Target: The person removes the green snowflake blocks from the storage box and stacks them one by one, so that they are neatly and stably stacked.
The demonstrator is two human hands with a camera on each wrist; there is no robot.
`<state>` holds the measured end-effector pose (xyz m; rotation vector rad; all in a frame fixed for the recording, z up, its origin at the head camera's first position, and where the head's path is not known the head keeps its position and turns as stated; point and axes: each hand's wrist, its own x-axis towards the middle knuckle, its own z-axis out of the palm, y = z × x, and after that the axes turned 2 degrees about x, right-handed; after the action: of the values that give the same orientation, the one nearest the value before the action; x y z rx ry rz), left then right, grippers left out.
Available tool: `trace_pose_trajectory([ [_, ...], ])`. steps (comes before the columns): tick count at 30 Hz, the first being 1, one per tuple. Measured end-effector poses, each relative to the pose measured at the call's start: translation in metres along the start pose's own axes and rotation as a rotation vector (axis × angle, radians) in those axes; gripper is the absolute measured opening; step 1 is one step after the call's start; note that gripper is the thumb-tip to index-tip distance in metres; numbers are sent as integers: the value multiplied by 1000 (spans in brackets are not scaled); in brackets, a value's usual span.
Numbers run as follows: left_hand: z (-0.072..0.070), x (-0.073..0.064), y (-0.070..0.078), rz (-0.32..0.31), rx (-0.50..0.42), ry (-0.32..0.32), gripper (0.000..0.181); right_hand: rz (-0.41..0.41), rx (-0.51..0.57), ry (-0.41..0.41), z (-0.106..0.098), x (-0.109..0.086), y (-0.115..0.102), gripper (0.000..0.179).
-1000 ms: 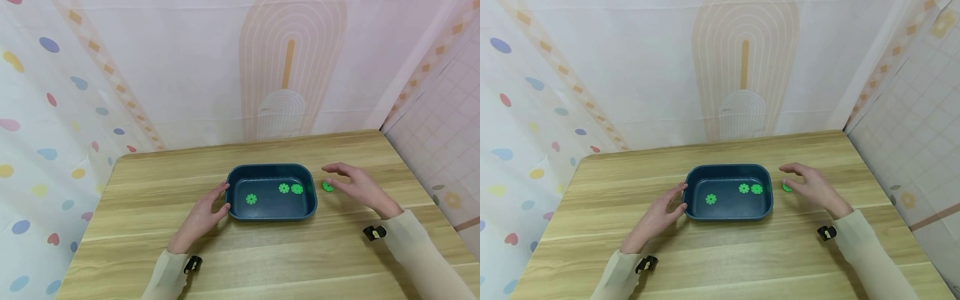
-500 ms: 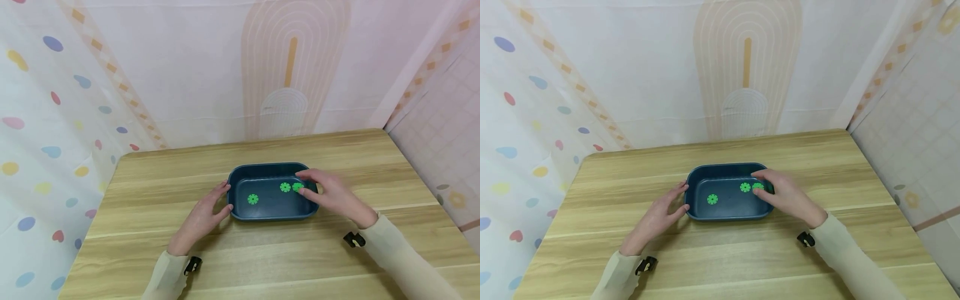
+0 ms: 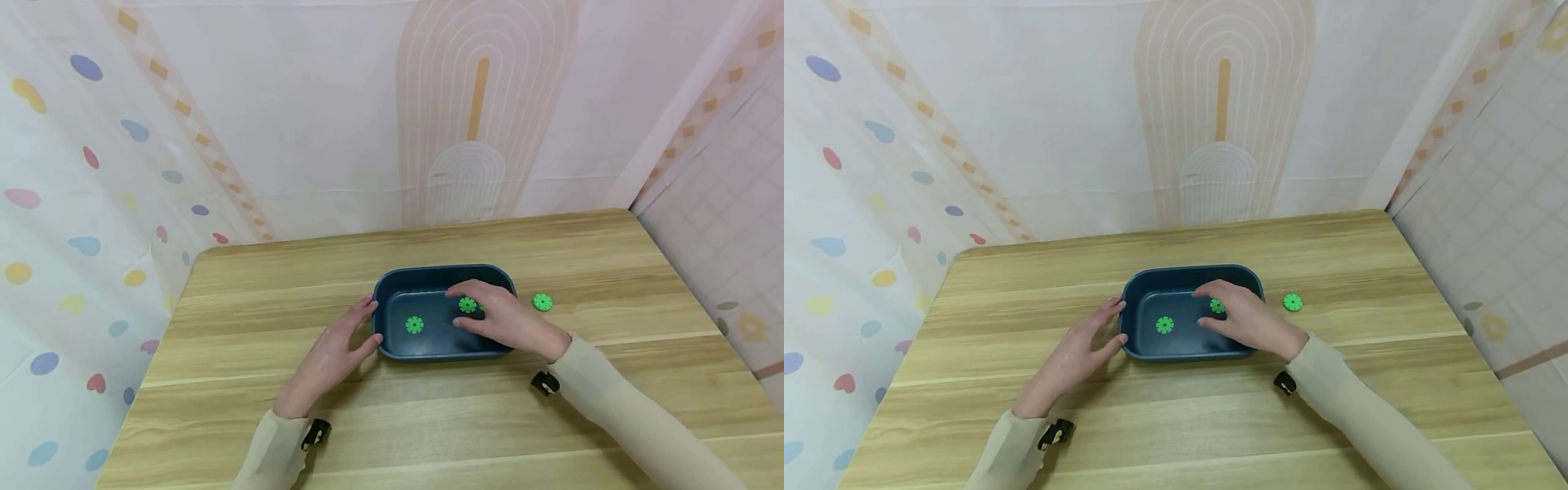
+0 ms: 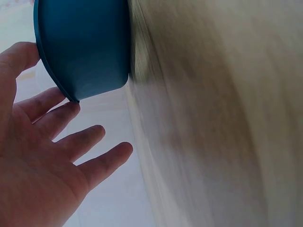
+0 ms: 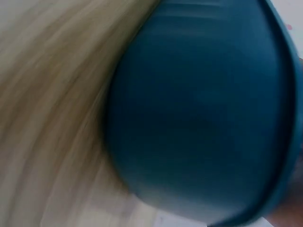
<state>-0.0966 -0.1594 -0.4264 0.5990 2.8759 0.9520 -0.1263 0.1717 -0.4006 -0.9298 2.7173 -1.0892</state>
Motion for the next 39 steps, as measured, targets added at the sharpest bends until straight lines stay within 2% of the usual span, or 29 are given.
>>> trace_pose_trajectory([
  [4,0,0,0,1,-6,1,62,-43,6,-34,8,11,-2,42],
  [8,-1,1,1,0,-14,-6,62,-50,8,-68,16,20,-4,39],
  [19,-1,2,2,-6,-32,-20,63,24,-2,-87,34,34,-9,33],
  [25,-1,1,1,-15,-42,-30,63,64,-11,-129,41,39,-12,37],
  [33,-2,0,-1,-24,-54,-29,64,69,-33,-164,42,42,-15,41],
  [39,-3,1,-1,-25,-49,-37,64,47,-36,-177,23,36,-32,40],
])
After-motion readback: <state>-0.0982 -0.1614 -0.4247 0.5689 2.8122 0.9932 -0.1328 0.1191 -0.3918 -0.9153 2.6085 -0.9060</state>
